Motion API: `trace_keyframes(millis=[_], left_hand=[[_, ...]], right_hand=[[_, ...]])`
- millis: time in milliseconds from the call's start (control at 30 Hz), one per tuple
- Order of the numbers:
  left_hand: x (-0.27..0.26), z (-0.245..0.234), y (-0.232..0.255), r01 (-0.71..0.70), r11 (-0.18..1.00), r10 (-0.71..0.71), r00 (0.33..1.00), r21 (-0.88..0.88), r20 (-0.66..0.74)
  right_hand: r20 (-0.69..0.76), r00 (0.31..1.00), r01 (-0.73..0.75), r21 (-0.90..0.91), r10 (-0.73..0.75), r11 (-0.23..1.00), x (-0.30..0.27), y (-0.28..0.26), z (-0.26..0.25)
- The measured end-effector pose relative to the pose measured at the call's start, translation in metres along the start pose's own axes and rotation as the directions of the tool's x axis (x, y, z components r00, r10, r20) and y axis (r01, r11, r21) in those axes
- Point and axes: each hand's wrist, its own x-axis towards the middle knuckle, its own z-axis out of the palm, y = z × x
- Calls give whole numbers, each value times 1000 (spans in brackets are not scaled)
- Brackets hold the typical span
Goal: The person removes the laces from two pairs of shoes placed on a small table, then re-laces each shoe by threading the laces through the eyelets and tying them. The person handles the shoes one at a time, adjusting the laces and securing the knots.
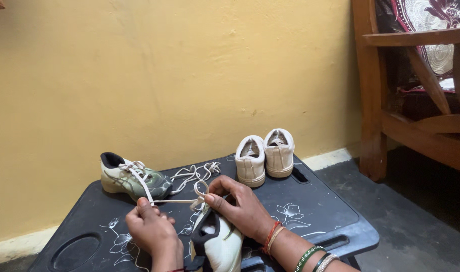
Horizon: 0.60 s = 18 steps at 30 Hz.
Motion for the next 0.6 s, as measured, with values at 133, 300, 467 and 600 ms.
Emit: trace_keyframes(millis=[133,300,467,600], left_hand=[[13,-11,-5,142,903,-126,990,-406,68],[8,-11,4,232,812,-154,970,-536,188],[-5,-3,17,130,922,-81,986,-365,148],[-13,12,17,-247,964,266,913,-100,309]], right_hand=[[-9,1000,2,4,-2,1000,-1,0,0],[-16,1000,-8,0,8,1000,-2,-1,1],[-8,1000,-16,21,16,1000,-1,-1,1],[2,1000,-25,20,25,999,-1,-1,1]])
